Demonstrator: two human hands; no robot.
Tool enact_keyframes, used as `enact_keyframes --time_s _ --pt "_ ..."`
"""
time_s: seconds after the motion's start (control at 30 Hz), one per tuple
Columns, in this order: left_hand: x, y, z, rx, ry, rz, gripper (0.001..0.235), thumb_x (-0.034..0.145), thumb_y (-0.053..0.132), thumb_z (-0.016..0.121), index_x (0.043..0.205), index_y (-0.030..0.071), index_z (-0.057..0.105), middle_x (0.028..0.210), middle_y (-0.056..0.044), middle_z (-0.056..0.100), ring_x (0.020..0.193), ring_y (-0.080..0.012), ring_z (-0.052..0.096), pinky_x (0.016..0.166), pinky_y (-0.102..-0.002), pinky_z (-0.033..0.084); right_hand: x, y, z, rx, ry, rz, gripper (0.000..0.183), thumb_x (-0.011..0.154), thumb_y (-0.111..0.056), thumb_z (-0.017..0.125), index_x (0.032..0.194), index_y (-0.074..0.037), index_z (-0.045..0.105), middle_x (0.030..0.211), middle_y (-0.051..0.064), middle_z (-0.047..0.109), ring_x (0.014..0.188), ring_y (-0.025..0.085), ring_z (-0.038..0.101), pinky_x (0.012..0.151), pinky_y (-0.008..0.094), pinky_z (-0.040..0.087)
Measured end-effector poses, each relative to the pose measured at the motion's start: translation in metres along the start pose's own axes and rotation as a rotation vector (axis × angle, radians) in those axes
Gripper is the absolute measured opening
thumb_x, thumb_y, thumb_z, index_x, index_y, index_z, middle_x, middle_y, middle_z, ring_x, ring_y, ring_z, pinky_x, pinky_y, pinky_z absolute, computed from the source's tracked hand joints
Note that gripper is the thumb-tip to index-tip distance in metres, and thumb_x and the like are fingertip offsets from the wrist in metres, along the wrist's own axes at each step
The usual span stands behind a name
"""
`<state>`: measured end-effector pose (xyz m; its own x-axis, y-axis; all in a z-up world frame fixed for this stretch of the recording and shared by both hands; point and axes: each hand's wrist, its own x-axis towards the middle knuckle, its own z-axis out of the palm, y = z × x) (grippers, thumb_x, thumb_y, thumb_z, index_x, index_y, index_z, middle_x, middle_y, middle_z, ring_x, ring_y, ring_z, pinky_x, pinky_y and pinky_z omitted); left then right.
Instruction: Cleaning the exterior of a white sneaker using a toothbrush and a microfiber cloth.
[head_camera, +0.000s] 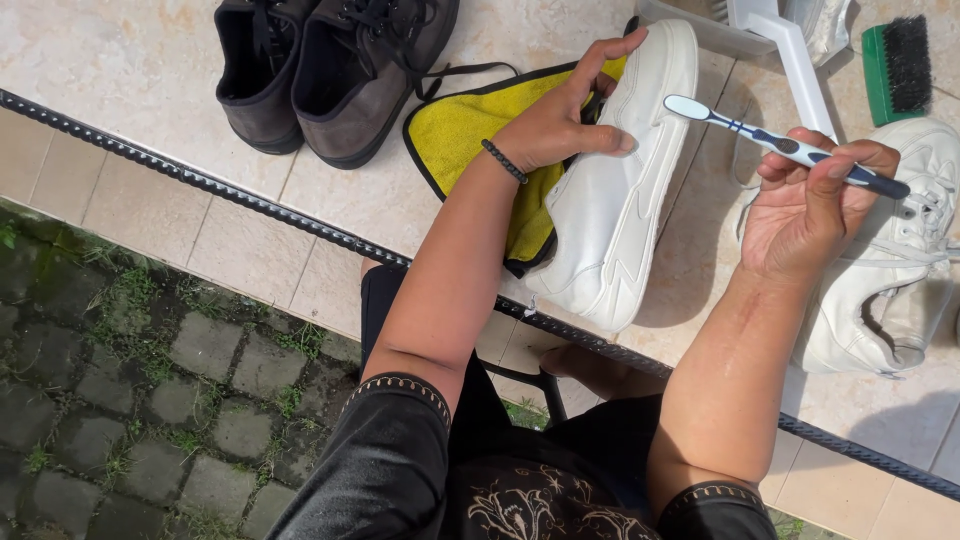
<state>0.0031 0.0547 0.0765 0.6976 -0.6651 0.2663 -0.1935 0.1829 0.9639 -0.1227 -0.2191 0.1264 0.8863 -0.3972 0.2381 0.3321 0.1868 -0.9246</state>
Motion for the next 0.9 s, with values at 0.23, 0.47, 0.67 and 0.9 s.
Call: enact_keyframes --time_s 0.23,0.47,0.67,0.9 --pt "-0.001 0.006 0.001 0.0 0.013 -0.002 0.091 0.093 0.033 0.086 0.16 0.037 0.025 0.15 0.004 0.033 0.12 -0.0226 0.041 0.112 -0.032 0.035 -0.005 -0.006 -0.008 0.052 0.015 0.13 0.023 0.1 -0.023 0.075 0.105 -0.021 0.052 0.093 0.016 0.064 0.058 0.023 0.05 0.057 0.03 0.047" --pt "0.0 0.009 0.003 0.003 -0.02 -0.009 0.092 0.092 0.035 0.087 0.16 0.038 0.025 0.15 0.004 0.035 0.118 -0.0212 0.042 0.112 -0.032 0.037 0.006 0.001 0.008 0.004 0.031 -0.025 0.022 0.102 -0.032 0.073 0.104 -0.023 0.053 0.111 0.01 0.067 0.081 0.024 0.06 0.081 0.031 0.048" --pt "0.002 0.01 0.008 0.012 -0.009 -0.047 0.093 0.089 0.034 0.087 0.159 0.039 0.026 0.152 0.005 0.034 0.118 -0.0202 0.043 0.11 -0.031 0.037 -0.003 -0.008 0.006 0.016 0.113 -0.004 0.025 0.098 -0.028 0.077 0.1 -0.022 0.053 0.099 0.01 0.062 0.09 0.019 0.056 0.074 0.027 0.045" --pt "0.002 0.006 0.01 -0.004 0.017 -0.041 0.093 0.088 0.031 0.088 0.159 0.037 0.028 0.147 0.008 0.036 0.116 -0.0193 0.042 0.112 -0.029 0.033 0.009 0.002 0.036 -0.054 0.007 -0.157 0.022 0.105 -0.033 0.068 0.106 -0.02 0.051 0.117 0.014 0.061 0.093 0.027 0.062 0.092 0.035 0.054"
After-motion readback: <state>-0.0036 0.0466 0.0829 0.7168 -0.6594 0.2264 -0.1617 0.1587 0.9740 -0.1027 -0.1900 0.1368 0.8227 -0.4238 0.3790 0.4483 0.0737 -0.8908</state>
